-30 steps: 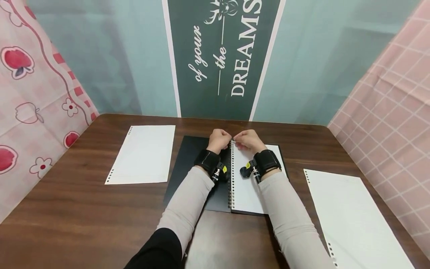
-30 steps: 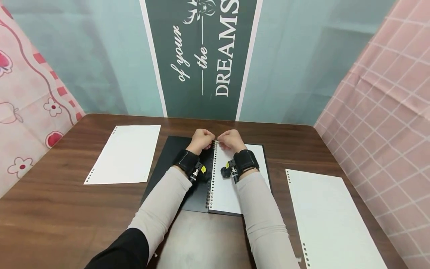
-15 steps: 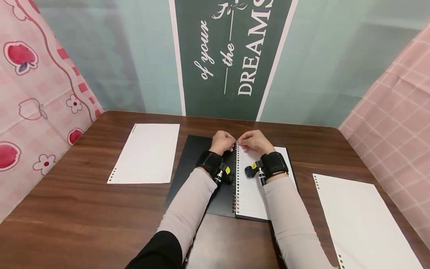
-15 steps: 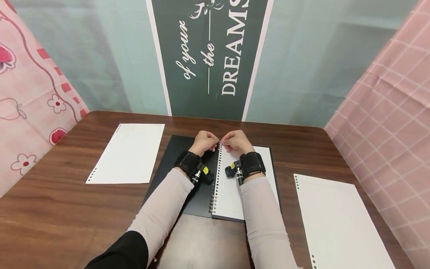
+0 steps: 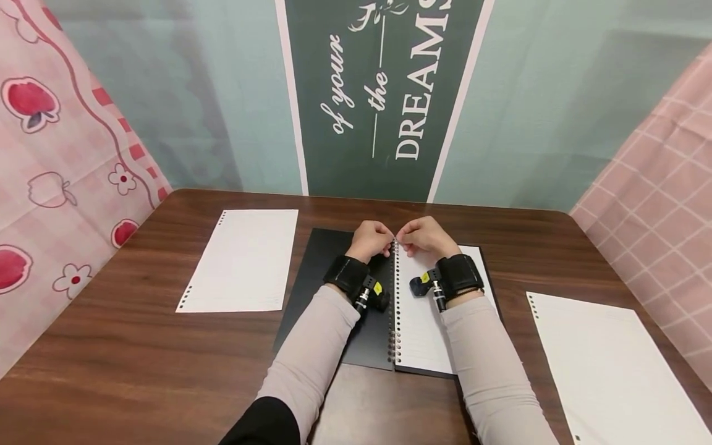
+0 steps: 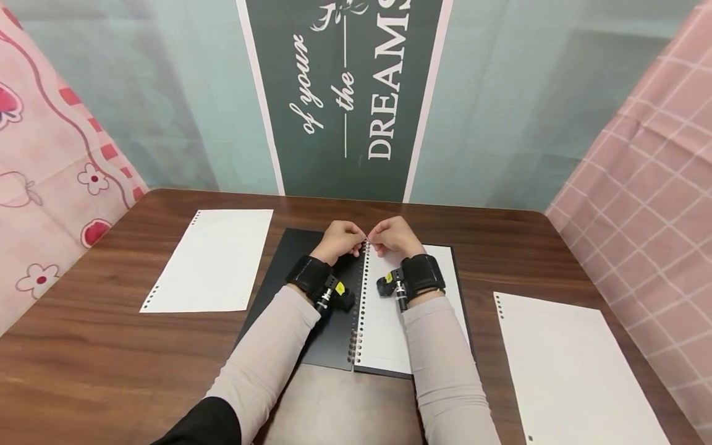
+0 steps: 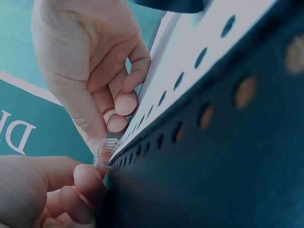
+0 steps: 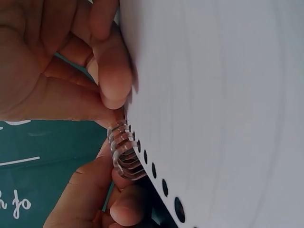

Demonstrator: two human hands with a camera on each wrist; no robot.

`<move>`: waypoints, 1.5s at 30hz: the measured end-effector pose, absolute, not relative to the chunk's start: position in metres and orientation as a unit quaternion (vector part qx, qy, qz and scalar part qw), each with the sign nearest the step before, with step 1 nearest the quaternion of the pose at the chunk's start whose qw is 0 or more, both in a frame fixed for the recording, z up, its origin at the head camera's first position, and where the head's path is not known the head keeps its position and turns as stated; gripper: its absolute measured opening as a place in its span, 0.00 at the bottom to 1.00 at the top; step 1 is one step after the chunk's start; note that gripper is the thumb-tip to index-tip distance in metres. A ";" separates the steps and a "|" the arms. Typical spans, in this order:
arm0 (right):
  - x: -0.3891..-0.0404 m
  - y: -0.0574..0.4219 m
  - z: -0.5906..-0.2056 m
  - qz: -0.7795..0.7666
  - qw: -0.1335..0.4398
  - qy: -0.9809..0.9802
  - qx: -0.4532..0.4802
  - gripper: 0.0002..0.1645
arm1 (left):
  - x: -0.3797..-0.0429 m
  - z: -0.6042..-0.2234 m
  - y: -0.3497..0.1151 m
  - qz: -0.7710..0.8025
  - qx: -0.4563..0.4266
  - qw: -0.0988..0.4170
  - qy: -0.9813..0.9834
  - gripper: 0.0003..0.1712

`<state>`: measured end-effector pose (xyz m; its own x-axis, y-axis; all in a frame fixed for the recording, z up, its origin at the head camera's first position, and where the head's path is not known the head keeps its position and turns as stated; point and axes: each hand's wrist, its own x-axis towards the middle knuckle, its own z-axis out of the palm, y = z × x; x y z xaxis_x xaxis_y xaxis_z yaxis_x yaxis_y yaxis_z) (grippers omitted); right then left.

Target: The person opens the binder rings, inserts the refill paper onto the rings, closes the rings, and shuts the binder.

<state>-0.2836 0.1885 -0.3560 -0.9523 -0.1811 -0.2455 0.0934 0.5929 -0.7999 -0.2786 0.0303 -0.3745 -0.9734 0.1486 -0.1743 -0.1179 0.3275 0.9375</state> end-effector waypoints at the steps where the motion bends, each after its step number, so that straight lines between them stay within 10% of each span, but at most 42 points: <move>1: -0.283 0.187 -0.356 -0.449 0.151 0.880 -0.030 0.12 | -0.278 -0.374 0.029 0.581 0.013 0.112 0.806 0.07; 45: -0.276 0.184 -0.353 -0.410 0.134 0.902 -0.014 0.09 | -0.281 -0.385 0.017 0.640 0.042 0.141 0.754 0.07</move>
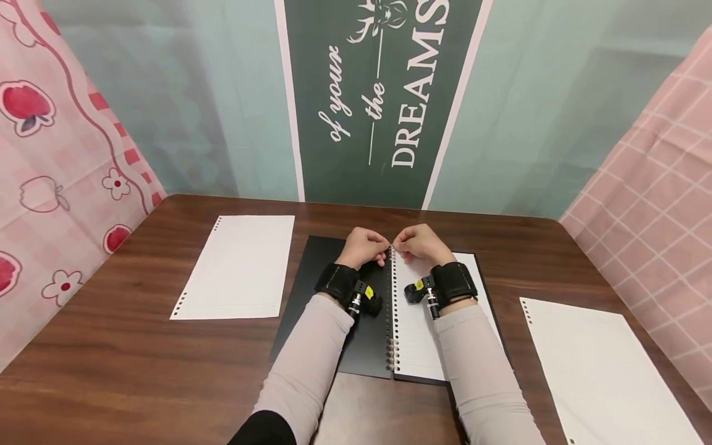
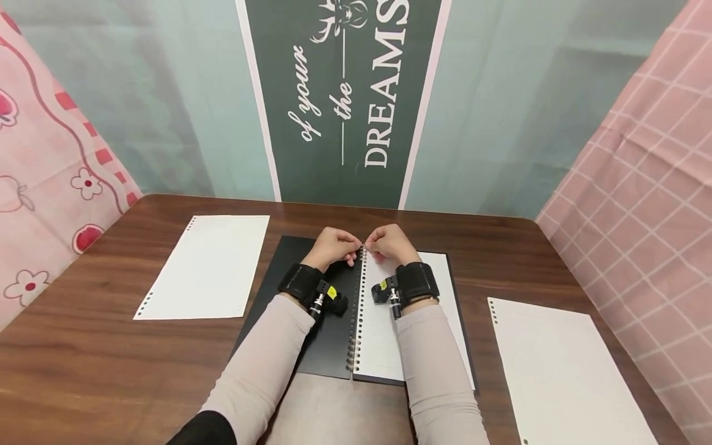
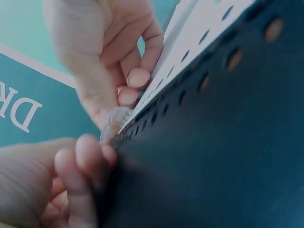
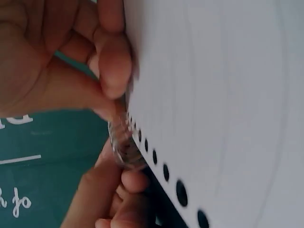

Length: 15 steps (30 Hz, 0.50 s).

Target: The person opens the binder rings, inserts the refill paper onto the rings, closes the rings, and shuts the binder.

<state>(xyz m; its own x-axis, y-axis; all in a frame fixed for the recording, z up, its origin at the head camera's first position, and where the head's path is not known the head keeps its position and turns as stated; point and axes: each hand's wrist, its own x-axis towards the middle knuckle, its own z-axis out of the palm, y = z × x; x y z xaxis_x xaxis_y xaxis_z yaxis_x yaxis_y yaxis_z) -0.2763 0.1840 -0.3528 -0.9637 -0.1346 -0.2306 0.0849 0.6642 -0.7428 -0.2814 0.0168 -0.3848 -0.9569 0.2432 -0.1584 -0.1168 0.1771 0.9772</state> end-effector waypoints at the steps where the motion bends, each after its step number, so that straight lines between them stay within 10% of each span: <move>1: -0.276 0.185 -0.353 -0.418 0.142 0.897 -0.011 0.09 | -0.281 -0.386 0.015 0.644 0.046 0.147 0.749 0.07; 15: -0.271 0.193 -0.342 -0.373 0.204 0.903 -0.060 0.08 | -0.277 -0.360 -0.004 0.414 0.223 0.193 0.861 0.05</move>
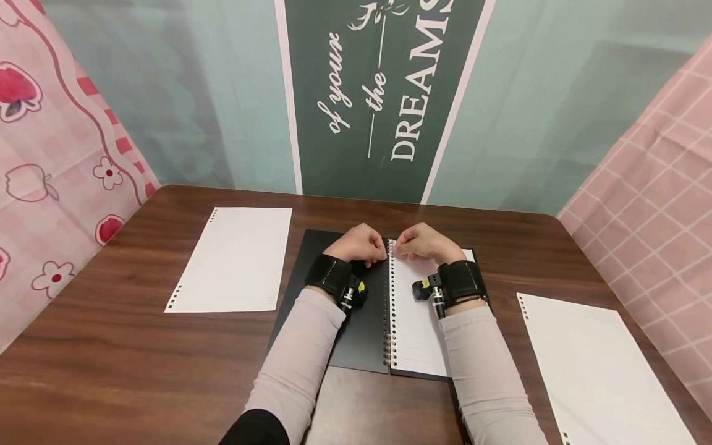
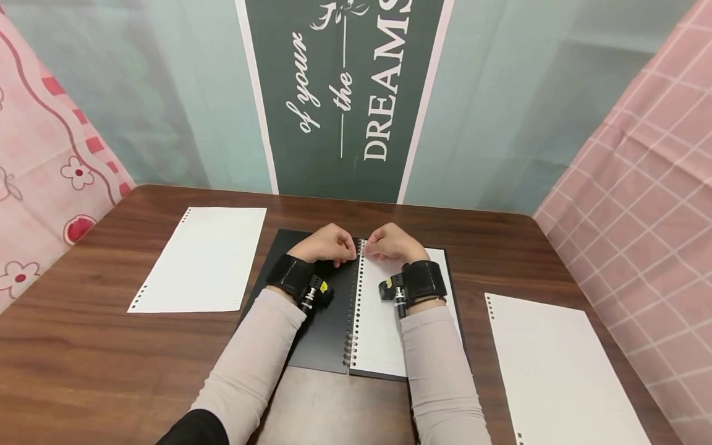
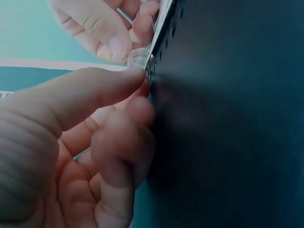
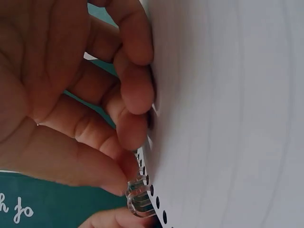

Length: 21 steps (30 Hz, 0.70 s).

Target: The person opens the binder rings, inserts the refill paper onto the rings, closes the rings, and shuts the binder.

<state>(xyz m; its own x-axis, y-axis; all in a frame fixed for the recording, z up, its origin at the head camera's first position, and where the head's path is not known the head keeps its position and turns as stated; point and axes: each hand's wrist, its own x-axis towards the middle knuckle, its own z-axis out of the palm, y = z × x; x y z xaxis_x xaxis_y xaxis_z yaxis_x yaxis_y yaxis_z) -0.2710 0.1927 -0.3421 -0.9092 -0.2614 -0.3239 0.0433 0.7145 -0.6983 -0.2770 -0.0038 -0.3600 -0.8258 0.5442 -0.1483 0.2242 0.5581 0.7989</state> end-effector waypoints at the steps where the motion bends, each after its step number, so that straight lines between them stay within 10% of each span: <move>1: -0.271 0.192 -0.342 -0.372 0.210 0.902 -0.061 0.08 | -0.278 -0.361 -0.003 0.409 0.224 0.193 0.863 0.05; 21: -0.270 0.194 -0.343 -0.383 0.204 0.896 -0.094 0.05 | -0.282 -0.368 -0.004 0.466 0.201 0.195 0.839 0.05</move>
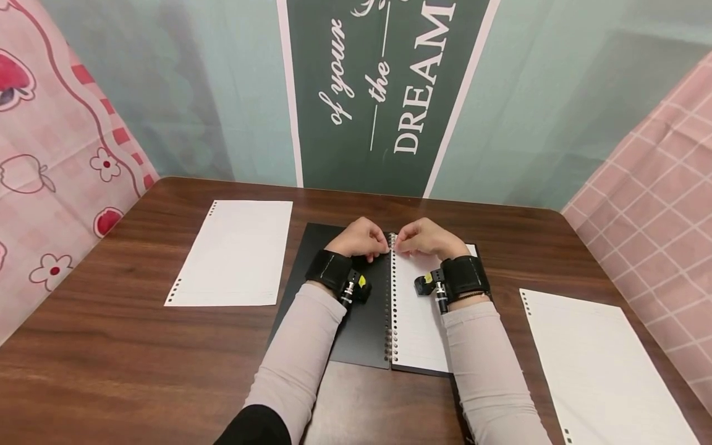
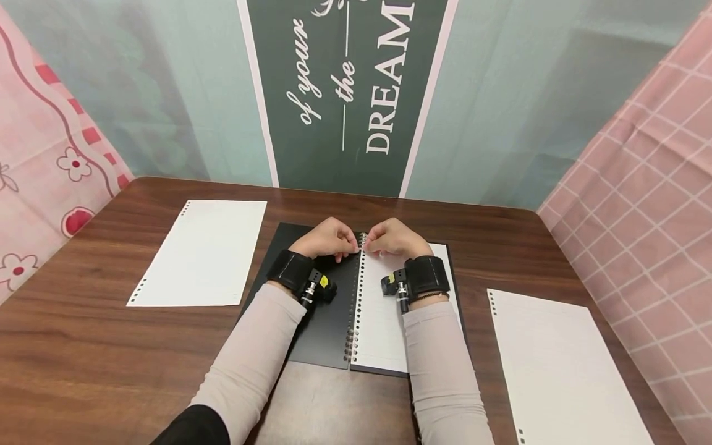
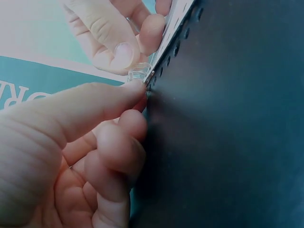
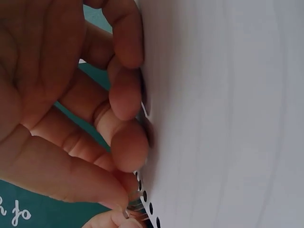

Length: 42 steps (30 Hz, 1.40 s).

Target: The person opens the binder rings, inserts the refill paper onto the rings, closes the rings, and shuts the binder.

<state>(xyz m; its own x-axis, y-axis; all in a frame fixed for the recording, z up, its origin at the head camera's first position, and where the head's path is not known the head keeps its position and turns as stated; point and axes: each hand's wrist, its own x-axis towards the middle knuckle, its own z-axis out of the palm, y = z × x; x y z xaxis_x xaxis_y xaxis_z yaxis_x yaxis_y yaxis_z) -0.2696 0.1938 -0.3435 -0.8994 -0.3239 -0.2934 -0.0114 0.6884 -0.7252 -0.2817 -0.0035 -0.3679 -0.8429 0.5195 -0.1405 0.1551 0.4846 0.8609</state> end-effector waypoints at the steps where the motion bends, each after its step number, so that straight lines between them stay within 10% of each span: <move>1: -0.270 0.194 -0.344 -0.384 0.204 0.895 -0.099 0.05 | -0.282 -0.368 -0.004 0.467 0.200 0.196 0.839 0.05; 42: -0.272 0.199 -0.348 -0.362 0.183 0.903 -0.138 0.04 | -0.280 -0.367 -0.003 0.449 0.207 0.192 0.848 0.05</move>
